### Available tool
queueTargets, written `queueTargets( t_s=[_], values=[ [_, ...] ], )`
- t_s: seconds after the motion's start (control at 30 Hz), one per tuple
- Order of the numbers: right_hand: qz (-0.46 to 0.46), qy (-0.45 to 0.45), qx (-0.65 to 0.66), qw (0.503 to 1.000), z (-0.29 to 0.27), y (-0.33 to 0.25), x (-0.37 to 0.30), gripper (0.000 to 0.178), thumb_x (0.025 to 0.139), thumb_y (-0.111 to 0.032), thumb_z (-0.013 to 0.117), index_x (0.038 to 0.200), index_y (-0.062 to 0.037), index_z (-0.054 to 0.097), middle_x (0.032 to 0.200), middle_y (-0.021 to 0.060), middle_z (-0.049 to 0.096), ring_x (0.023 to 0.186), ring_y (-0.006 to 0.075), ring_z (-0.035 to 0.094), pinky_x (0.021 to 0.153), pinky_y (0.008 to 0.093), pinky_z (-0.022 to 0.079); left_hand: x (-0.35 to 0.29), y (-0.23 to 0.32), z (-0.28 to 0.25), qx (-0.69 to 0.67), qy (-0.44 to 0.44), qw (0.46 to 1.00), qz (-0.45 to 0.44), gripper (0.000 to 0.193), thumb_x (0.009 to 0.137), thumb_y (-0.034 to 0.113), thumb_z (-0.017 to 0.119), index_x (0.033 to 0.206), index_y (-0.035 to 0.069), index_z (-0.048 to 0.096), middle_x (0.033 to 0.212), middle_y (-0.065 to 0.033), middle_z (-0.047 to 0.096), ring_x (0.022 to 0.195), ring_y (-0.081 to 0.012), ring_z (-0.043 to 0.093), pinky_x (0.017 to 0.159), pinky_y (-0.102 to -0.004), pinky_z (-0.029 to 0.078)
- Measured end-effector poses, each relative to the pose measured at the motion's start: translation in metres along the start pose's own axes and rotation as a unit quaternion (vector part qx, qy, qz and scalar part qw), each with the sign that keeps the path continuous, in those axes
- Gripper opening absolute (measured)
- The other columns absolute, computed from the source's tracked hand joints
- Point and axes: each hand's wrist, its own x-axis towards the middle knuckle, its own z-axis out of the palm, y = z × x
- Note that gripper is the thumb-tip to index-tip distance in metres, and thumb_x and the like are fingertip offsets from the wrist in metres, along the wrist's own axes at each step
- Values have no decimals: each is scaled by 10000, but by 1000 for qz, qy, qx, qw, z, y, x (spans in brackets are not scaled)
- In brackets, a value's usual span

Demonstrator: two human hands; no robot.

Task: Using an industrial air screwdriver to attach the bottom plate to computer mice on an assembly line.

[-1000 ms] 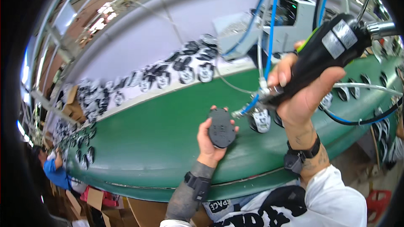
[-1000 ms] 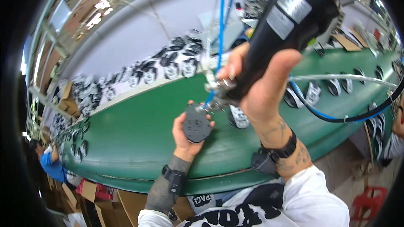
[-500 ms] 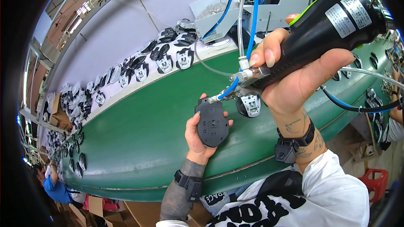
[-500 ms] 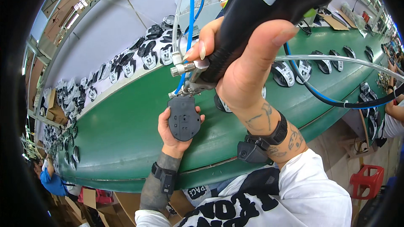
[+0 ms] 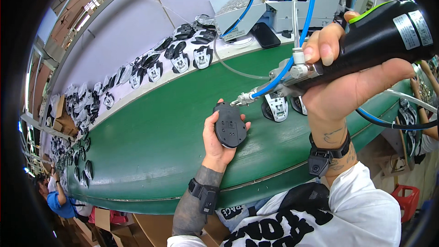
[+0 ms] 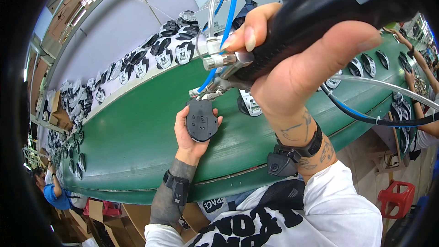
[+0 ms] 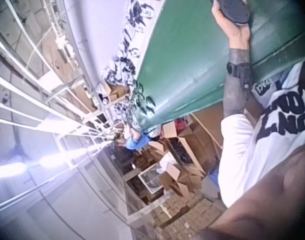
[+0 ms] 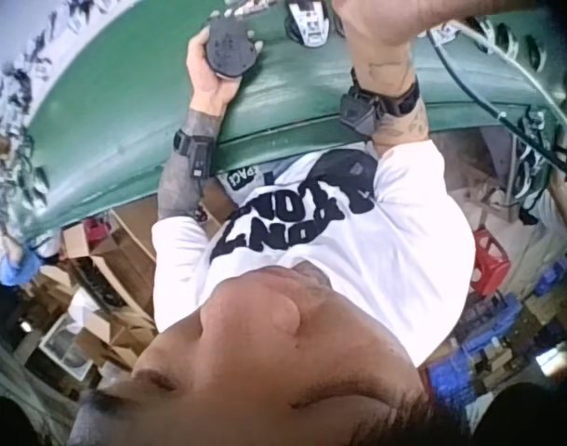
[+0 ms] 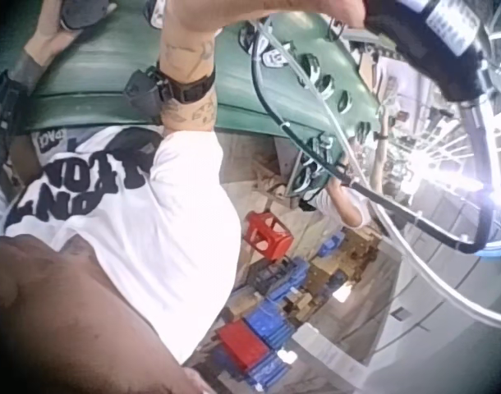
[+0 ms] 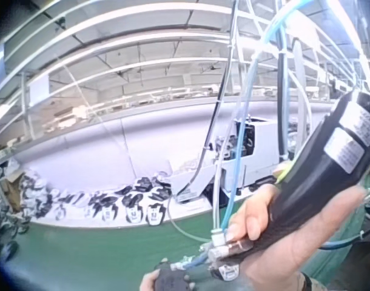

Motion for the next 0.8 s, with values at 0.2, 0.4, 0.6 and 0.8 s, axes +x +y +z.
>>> queueTargets(
  t_s=[0.2, 0.4, 0.6, 0.8],
  values=[
    [62, 36, -25, 997, 13, 9, -9, 884, 632, -857, 233, 1001, -81, 440, 551, 33, 449, 482, 170, 476, 463, 258, 420, -6, -3, 4, -1, -81, 995, -51, 502, 843, 350, 423, 1263, 78, 388, 1173, -106, 491, 940, -254, 554, 838, -462, 464],
    [70, 29, -40, 996, 14, 11, -8, 907, 611, -872, 204, 998, -82, 425, 540, 37, 444, 462, 171, 470, 443, 255, 413, -6, -4, 6, 18, -125, 990, -56, 537, 839, 350, 416, 1259, 17, 379, 1289, -113, 417, 942, -248, 554, 822, -446, 481],
    [65, 15, -36, 997, 15, 7, -11, 921, 609, -873, 198, 992, -69, 434, 533, 34, 440, 442, 170, 461, 426, 245, 403, -6, -4, 5, -7, -155, 986, -64, 533, 841, 316, 424, 1305, 77, 320, 1251, -126, 431, 933, -254, 560, 795, -450, 496],
    [67, 32, 19, 997, 17, 2, -10, 911, 631, -852, 264, 1006, -42, 447, 555, 29, 450, 478, 168, 473, 449, 239, 406, 3, 8, -10, 42, -35, 998, 27, 520, 837, 283, 450, 1319, 148, 308, 1126, -102, 480, 902, -249, 552, 771, -451, 493]
  ],
)
